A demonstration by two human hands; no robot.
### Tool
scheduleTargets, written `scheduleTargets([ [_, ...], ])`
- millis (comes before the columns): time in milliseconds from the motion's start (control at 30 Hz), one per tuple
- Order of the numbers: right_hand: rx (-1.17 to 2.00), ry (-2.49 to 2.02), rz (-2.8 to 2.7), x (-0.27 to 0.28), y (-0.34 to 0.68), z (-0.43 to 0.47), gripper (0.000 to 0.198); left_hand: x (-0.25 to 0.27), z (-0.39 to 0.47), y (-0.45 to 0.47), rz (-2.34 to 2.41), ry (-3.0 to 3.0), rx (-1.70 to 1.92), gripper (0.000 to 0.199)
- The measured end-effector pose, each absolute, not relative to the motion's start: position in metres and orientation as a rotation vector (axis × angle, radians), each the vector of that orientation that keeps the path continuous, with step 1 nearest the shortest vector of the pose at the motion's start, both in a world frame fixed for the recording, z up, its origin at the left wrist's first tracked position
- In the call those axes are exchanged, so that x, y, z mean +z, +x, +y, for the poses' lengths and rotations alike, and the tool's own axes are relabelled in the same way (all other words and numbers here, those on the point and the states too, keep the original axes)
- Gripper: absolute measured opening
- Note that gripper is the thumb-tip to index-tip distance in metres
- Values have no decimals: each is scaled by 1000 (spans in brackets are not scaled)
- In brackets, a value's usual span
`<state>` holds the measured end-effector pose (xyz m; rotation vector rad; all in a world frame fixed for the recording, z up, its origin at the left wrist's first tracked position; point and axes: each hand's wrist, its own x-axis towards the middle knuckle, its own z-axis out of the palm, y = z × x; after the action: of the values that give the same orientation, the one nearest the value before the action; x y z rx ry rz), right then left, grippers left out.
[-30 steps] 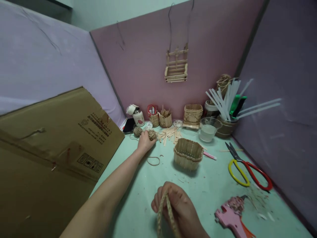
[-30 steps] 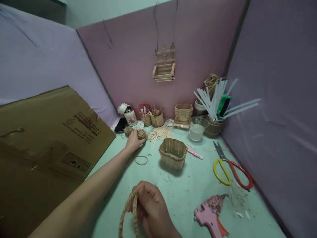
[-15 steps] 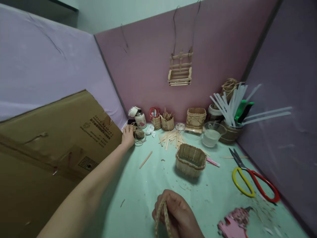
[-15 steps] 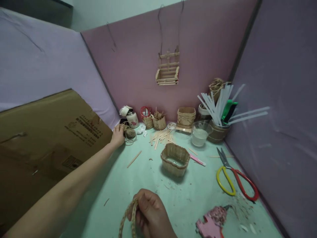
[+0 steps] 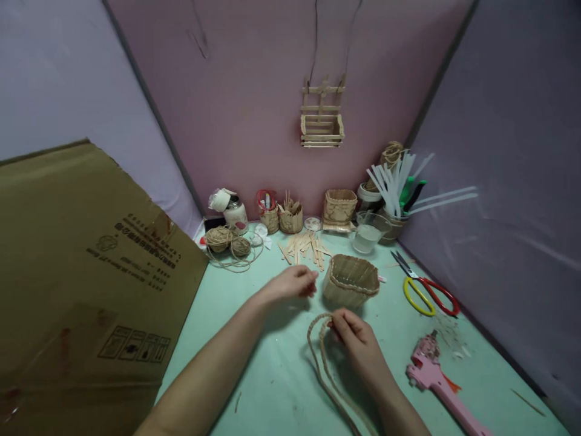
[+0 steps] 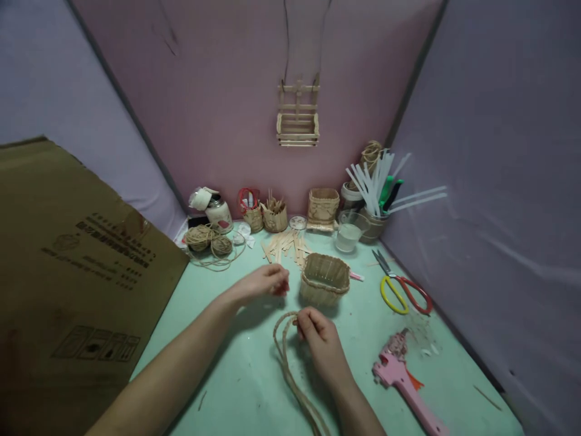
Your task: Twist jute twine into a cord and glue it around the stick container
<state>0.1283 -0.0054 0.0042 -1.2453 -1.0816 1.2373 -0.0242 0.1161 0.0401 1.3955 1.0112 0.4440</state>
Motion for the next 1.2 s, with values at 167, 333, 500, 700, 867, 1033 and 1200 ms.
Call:
scheduleTargets([
  [167,889,-1418,-1179,1,134,1,37,18,86,-7,763,1285,187,55],
  [333,796,-1440,-1233,-5,136,3,38,21,75,-12,797,1354,229,38],
  [500,882,-1345,-1122,-11,136,6,46,20,62,-25,825,1126,404,30],
  [700,891,-1238,-1100,-16,133,9,49,13,48,-48,894,905,656,16],
  [867,936,-1229,-1290,-19,127,10,50,5,46,-58,850,813,810,15],
  [1033,924,-1221,-1415,-20,120,8,40,2,51,-61,831,688,982,9],
  [1200,922,-1156,-1544,-18,104,3,30,5,56,-65,780,537,1183,9],
])
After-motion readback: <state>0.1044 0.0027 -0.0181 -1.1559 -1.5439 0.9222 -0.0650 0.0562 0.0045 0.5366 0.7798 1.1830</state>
